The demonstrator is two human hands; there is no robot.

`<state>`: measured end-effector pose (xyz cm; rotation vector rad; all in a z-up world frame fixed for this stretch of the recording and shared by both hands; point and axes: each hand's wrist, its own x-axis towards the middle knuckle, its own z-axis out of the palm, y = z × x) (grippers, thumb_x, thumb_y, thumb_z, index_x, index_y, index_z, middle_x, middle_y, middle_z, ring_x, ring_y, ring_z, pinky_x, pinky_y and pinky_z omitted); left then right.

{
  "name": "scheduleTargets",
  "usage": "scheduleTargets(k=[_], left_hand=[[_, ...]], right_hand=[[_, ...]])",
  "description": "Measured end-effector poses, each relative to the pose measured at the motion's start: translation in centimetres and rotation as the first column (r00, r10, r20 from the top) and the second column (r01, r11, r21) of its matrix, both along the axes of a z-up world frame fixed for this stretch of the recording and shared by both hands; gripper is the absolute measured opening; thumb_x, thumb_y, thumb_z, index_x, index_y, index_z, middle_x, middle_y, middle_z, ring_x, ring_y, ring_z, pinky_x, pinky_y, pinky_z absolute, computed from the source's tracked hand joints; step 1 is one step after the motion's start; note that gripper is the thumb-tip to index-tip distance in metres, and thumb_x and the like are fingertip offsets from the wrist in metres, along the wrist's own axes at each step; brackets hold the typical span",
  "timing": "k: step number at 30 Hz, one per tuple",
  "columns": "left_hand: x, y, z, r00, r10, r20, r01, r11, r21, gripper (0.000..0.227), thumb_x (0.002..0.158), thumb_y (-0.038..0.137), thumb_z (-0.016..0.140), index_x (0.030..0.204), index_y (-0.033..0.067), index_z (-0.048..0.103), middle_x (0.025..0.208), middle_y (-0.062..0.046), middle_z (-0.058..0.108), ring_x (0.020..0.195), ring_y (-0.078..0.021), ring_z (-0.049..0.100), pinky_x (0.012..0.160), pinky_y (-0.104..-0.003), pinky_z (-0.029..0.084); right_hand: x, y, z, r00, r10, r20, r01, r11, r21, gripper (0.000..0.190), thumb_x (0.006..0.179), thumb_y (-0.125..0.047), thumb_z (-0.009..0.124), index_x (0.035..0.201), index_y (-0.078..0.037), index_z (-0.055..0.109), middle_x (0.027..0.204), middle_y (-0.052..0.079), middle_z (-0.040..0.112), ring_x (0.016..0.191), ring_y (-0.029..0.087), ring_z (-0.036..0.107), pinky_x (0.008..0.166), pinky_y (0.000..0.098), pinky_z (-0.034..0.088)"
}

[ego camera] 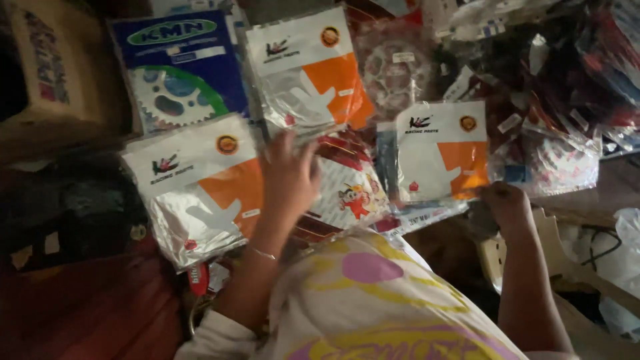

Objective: The person sorts through a large pile of packaged motorcycle sprockets and parts on a table. They pick up various plastic-wrapped items, including a large white sprocket and several smaller packages, moving them around and organizing them into stacks.

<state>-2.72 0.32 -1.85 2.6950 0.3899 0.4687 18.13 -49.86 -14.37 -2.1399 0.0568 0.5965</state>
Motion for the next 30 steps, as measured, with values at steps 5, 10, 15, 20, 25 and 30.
scheduleTargets(k=[5,10,15,20,25,30], left_hand=[[7.8,3.3,0.5,0.990,-0.036,0.138,0.017,0.991,0.132,0.027,0.091,0.014,0.069,0.114,0.0018,0.063,0.104,-0.015,0.064,0.084,-0.0359,0.062,0.080,-0.047,0.049],[16.2,0.9,-5.6,0.908,0.049,-0.416,0.040,0.978,0.204,0.100,0.070,0.058,0.080,0.153,0.0201,0.040,0.146,-0.026,0.036,0.130,-0.0533,0.038,0.083,-0.074,0.045],[16.9,-0.8,-10.0,0.979,0.114,-0.168,-0.017,0.871,0.490,0.094,0.080,0.052,0.078,0.155,0.0135,0.037,0.151,-0.036,0.030,0.128,-0.0641,0.041,0.084,-0.082,0.045],[17.9,-1.6,-8.4,0.989,0.023,0.148,-0.120,0.714,0.690,0.028,0.088,0.016,0.071,0.114,0.0089,0.067,0.120,-0.031,0.059,0.084,-0.0406,0.062,0.053,-0.047,0.052],[19.3,3.3,-6.5,0.948,-0.071,-0.310,0.171,0.935,0.311,0.069,0.079,0.014,0.073,0.144,0.0101,0.050,0.106,-0.031,0.066,0.085,-0.0493,0.072,0.060,-0.060,0.059],[18.3,6.1,2.3,0.976,-0.089,-0.200,0.125,0.977,0.173,0.082,0.076,0.008,0.073,0.153,0.0213,0.049,0.111,-0.015,0.074,0.079,-0.0423,0.069,0.063,-0.051,0.054]], right_hand=[[-2.7,2.3,3.8,0.990,0.071,0.120,-0.015,0.911,-0.413,0.033,0.096,-0.030,0.076,0.093,0.003,0.071,0.074,0.014,0.061,0.061,0.026,0.048,0.060,0.0413,0.045],[-3.6,2.3,2.1,0.946,0.151,0.288,-0.036,0.929,-0.368,0.028,0.094,-0.026,0.072,0.111,-0.004,0.071,0.087,0.017,0.068,0.070,0.032,0.058,0.065,0.0443,0.049],[-5.7,1.6,2.3,0.980,0.039,0.196,-0.005,0.985,-0.171,0.039,0.089,-0.009,0.071,0.128,-0.007,0.066,0.103,0.012,0.073,0.084,0.024,0.062,0.075,0.0355,0.049],[-7.7,-0.3,2.8,0.985,0.004,0.171,0.023,0.987,-0.156,0.021,0.093,-0.011,0.069,0.113,-0.005,0.071,0.086,0.009,0.067,0.070,0.020,0.052,0.066,0.0345,0.046],[-7.4,-2.1,3.5,0.999,0.010,0.040,-0.001,0.975,-0.221,0.025,0.103,-0.029,0.064,0.124,-0.017,0.072,0.103,0.019,0.075,0.104,0.050,0.068,0.087,0.0643,0.053],[-5.9,-1.8,6.5,0.989,0.071,0.126,-0.040,0.972,-0.230,0.025,0.091,-0.014,0.068,0.115,-0.008,0.071,0.086,0.011,0.072,0.067,0.025,0.056,0.066,0.0377,0.048]])
